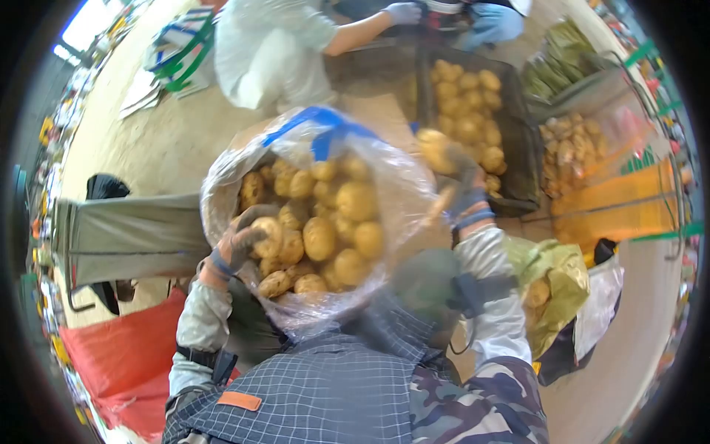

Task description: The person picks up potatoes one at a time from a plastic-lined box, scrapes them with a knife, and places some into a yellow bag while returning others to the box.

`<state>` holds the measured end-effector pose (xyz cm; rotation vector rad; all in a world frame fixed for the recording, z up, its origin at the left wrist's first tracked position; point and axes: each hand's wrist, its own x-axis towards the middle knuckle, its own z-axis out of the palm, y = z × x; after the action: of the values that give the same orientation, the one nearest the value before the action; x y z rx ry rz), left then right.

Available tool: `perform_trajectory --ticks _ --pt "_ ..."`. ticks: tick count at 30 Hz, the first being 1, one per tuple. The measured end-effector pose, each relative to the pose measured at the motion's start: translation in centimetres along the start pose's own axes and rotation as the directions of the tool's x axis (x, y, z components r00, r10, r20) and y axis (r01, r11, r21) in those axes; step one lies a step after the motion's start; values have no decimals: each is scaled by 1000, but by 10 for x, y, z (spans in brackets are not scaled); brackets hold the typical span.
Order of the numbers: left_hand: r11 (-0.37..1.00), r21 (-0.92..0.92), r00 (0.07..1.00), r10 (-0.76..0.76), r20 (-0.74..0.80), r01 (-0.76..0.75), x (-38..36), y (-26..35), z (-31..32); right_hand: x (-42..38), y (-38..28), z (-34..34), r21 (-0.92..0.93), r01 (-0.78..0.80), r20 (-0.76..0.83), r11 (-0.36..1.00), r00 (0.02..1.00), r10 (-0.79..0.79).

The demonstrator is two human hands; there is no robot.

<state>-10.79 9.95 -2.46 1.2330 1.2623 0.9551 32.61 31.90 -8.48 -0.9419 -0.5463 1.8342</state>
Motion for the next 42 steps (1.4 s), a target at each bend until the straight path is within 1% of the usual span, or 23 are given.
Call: perform_trajectory --ticks 1,2,3,4,5,8,10,12,13,14,16,18,20,21,22,25,27,28,31,34,36,37,42 --pt "976 -166 990 141 7 -138 4 -3 7 8 4 -17 -74 28 -199 997 979 -42" --pt "911 -322 961 277 14 -258 8 -6 13 19 -4 -40 94 -237 -249 967 935 253" --pt "638 -760 989 -19 145 124 10 12 19 29 3 -68 128 -248 -271 960 923 274" --pt "600 -791 990 -3 143 117 13 16 22 28 7 -79 156 -260 -353 953 886 300" --pt "560 -821 990 11 144 113 16 16 25 33 11 -86 290 -258 -536 921 754 380" --pt "467 -870 986 -17 169 157 18 16 24 23 18 -82 41 -205 -407 978 890 204" --pt "438 -882 984 -48 171 175 21 19 23 9 -6 0 -170 -164 -354 972 930 95" --pt "431 -887 986 -81 146 167 22 23 25 -16 -16 75 -664 -33 -110 747 993 -54" --pt "469 -870 988 -84 130 155 22 23 26 -26 -6 106 -788 191 114 585 979 -166" --pt "505 -852 990 -86 113 141 22 22 27 -35 11 125 -877 324 292 354 946 -143" --pt "524 -844 993 -81 82 113 22 23 31 -54 48 155 -835 530 533 -150 846 26" --pt "493 -866 995 -80 55 87 17 25 32 -87 82 200 -804 568 558 -173 823 107" --pt "850 -514 983 30 -181 -120 10 -3 32 -98 96 215 -783 588 556 -202 808 196" --pt "897 -407 974 91 -210 -171 9 -4 32 -103 100 217 -774 594 548 -217 802 238" --pt "931 -293 959 152 -237 -220 8 -4 33 -108 108 214 -750 613 601 -249 788 134" --pt "921 -165 926 318 -202 -352 14 10 28 -112 102 222 -772 582 529 -256 811 250" --pt "859 204 846 504 -177 -469 13 17 27 -114 107 219 -719 620 568 -314 785 248" --pt "901 176 886 425 -184 -396 13 15 25 -115 110 220 -691 638 589 -339 769 247" --pt "976 91 946 215 -241 -199 13 16 25 -120 106 228 -742 603 512 -292 791 333" --pt "989 -17 907 128 -401 -148 18 24 32 -94 114 205 -851 425 501 310 833 235" --pt "975 -108 848 113 -518 -196 25 24 37 -84 120 199 -733 343 540 588 819 195" --pt "969 -143 871 111 -479 -203 25 28 37 -79 119 198 -645 294 556 705 814 169" --pt "923 -283 919 147 -366 -260 18 44 32 -86 95 213 -398 -149 446 905 830 333"
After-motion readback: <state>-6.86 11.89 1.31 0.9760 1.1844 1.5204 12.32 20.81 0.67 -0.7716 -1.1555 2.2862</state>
